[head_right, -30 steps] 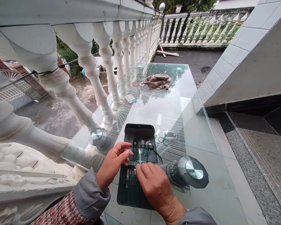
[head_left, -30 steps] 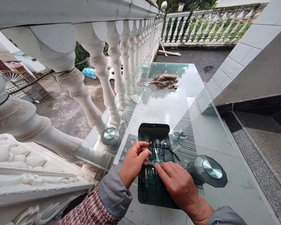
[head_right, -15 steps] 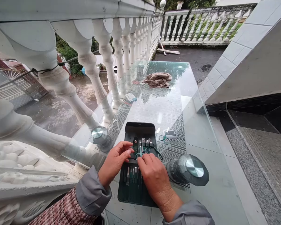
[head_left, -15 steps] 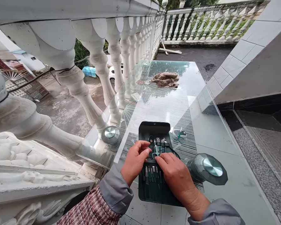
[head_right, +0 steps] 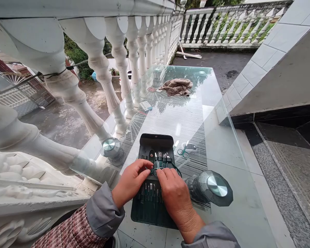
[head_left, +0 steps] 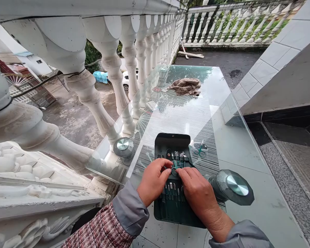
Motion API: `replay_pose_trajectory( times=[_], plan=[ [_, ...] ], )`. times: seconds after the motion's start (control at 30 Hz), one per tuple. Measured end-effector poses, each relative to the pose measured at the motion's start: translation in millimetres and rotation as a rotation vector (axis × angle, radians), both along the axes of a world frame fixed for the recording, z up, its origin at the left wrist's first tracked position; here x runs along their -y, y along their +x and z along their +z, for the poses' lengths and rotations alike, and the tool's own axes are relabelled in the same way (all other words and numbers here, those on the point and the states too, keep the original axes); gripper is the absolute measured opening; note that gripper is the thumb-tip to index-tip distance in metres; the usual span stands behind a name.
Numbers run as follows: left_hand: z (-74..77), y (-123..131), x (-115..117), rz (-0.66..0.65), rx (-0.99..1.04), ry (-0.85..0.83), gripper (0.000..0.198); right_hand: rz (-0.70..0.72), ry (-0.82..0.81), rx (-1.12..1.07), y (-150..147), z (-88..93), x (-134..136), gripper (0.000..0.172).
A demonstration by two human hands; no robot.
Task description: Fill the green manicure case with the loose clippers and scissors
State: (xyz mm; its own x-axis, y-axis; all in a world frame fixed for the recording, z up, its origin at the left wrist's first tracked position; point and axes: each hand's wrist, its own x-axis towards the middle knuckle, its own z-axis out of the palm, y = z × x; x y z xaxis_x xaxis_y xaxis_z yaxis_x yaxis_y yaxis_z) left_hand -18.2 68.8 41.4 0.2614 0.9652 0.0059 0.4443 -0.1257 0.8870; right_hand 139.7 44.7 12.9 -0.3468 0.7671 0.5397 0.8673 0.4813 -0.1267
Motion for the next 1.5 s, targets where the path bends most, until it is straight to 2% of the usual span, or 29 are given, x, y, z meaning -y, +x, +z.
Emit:
replay_pose_trajectory(
  times=[0.1, 0.17, 0.33, 0.47, 0.6, 0.83, 1.2, 1.5],
  plan=[
    [-2.9, 3, 4, -0.134, -0.298, 0.228, 0.014, 0.018, -0.05, -0.089, 3, -1.3, -1, 0.027],
    [-5.4, 4, 7, -0.198, -0.424, 0.352, 0.015, 0.016, -0.085, -0.185, 8, -0.5, -3, 0.024],
    [-9.6, 5, 9, -0.26, -0.549, 0.522, 0.016, -0.132, -0.095, -0.416, 25, 9.4, -14, 0.015],
    [-11.9, 5, 8, -0.353, -0.624, 0.607, 0.018, -0.143, -0.144, -0.375, 30, 12.1, -17, 0.013],
    [-13.7, 8, 6, -0.386, -0.699, 0.637, 0.019, -0.071, -0.201, -0.233, 25, 5.9, -15, 0.018],
    [-12.1, 14, 1, -0.412, -0.8, 0.67, 0.014, -0.106, -0.208, -0.023, 24, -0.1, -15, 0.023],
    [-14.1, 17, 0, -0.516, -0.882, 0.739, 0.01, -0.089, -0.199, -0.167, 22, -0.4, -16, 0.023],
    [-15.6, 18, 3, -0.476, -0.869, 0.711, 0.013, -0.13, -0.122, -0.13, 12, 7.6, -27, 0.019]
  ],
)
